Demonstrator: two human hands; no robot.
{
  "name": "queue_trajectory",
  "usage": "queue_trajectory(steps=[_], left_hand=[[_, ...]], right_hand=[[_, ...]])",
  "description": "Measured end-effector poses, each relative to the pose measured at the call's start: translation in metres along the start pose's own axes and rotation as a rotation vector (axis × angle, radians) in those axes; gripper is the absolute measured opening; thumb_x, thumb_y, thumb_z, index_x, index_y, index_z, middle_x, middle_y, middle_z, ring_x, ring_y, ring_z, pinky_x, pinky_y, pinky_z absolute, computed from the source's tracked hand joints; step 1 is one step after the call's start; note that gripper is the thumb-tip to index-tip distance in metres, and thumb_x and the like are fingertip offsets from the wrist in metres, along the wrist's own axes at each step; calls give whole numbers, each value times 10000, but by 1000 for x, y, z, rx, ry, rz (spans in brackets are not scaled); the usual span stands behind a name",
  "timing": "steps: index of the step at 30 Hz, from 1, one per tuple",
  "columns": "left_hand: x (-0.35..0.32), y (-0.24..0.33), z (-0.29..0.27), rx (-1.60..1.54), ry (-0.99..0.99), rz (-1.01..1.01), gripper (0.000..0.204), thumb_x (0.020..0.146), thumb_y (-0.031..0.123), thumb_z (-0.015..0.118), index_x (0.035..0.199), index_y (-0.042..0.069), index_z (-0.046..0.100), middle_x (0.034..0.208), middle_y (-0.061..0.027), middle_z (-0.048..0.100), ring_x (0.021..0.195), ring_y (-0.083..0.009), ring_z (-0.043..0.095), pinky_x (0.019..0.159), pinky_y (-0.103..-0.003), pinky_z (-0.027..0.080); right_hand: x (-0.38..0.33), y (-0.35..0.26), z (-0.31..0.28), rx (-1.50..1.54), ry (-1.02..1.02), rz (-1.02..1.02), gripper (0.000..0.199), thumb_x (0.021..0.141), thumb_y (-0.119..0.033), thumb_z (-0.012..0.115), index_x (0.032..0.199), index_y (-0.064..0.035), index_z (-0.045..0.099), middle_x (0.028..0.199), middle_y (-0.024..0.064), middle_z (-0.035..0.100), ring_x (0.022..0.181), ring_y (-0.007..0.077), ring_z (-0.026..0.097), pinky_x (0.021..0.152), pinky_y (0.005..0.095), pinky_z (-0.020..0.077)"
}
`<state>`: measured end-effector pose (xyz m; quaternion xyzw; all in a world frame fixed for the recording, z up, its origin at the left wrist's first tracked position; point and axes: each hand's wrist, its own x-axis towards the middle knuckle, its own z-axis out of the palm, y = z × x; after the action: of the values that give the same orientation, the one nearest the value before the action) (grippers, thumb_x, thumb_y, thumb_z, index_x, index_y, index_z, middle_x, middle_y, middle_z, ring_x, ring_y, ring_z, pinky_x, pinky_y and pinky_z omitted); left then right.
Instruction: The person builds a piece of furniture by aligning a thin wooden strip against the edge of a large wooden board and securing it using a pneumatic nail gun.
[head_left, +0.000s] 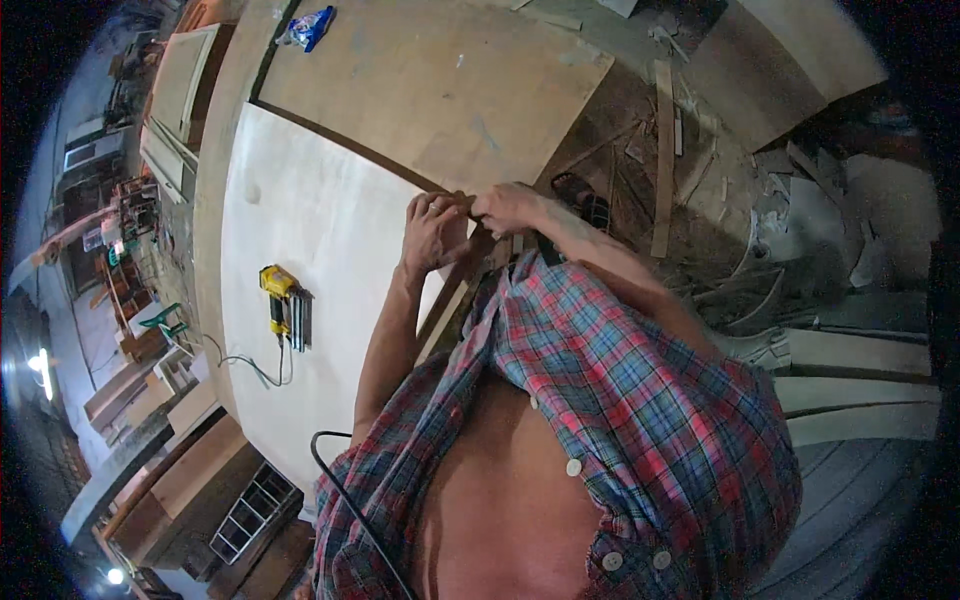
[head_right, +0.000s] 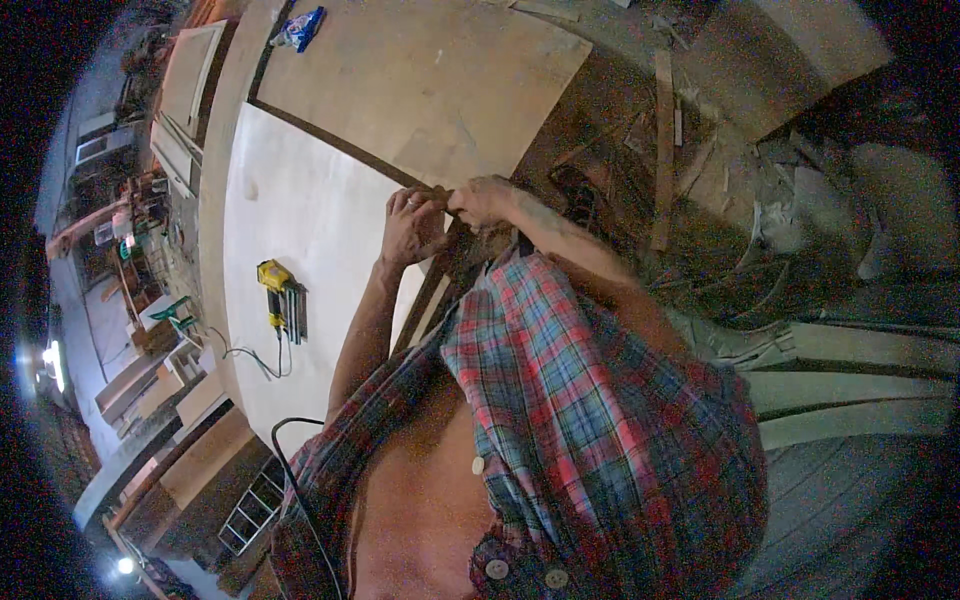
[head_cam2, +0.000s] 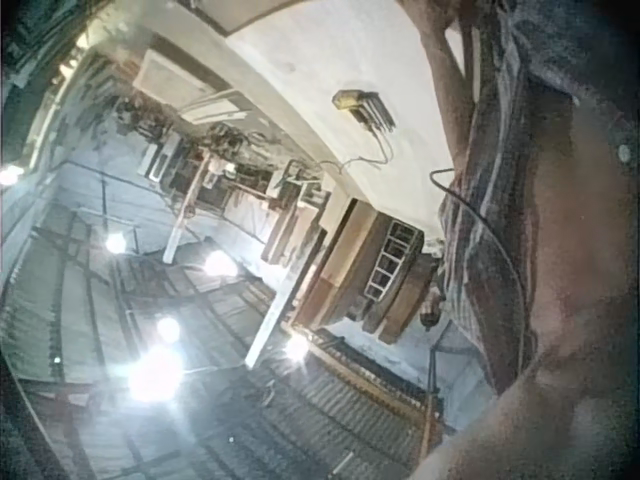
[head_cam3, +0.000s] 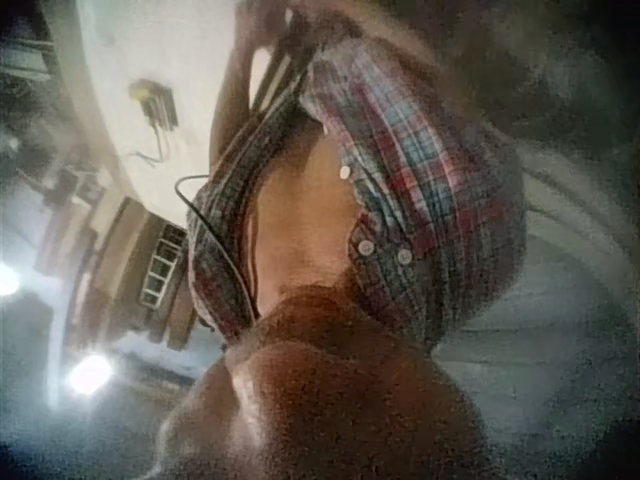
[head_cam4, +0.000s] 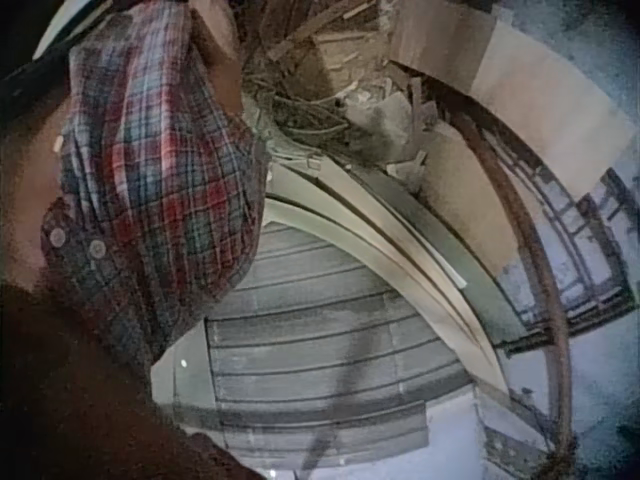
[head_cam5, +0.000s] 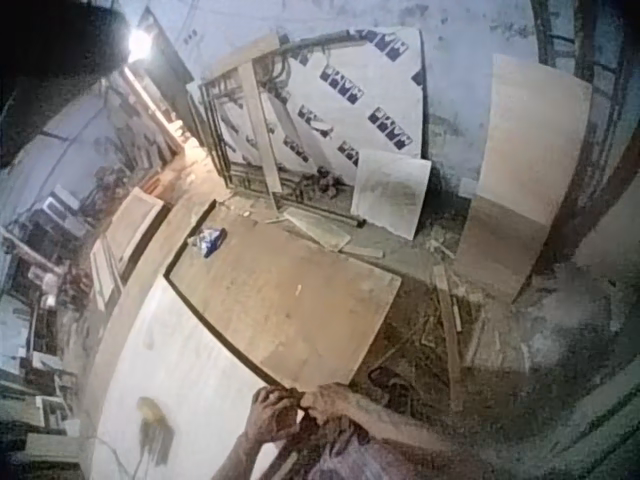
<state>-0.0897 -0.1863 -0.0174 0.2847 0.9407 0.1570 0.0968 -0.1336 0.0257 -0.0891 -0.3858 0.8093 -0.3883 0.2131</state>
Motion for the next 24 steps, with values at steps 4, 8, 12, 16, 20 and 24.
queue_trajectory(steps=[4,8,12,16,20,24], left_hand=[[9,-1,-3,2,14,48,633,596,514,756,1097,144,643,1178,-105,576,1202,-373,448,1048,-533,314],[9,-4,-5,32,3,57,617,552,493,775,1053,157,642,1136,-81,581,1178,-347,460,1032,-525,321],[13,-3,-2,-4,42,81,613,548,501,777,1036,156,639,1107,-84,580,1142,-352,467,1017,-525,327],[12,-4,0,29,88,118,624,549,546,773,1023,158,647,1064,-83,581,1097,-351,476,991,-525,336],[26,1,-5,6,20,139,622,577,578,765,1043,179,661,1079,-71,589,1087,-333,483,983,-511,337],[14,-3,-3,10,40,83,633,584,608,764,1031,169,675,1106,-60,593,1089,-327,487,979,-508,342]], right_hand=[[-5,4,-2,32,-61,5,187,749,-214,623,846,-55,644,859,154,664,840,380,649,728,484,514],[-7,3,-1,32,35,-75,188,756,-210,615,838,-40,622,871,159,647,837,384,638,717,477,504],[-14,4,3,4,45,-60,184,766,-203,606,828,-30,605,861,165,640,828,382,637,701,475,498],[-15,5,4,32,-41,-28,214,788,-262,622,870,-64,616,892,154,665,836,373,657,731,499,514],[-12,47,49,-19,69,-23,217,806,-282,605,890,-86,646,878,153,666,845,367,658,739,494,516],[-10,13,13,70,59,-66,198,790,-227,644,929,-87,654,886,112,662,912,335,642,731,447,515]])
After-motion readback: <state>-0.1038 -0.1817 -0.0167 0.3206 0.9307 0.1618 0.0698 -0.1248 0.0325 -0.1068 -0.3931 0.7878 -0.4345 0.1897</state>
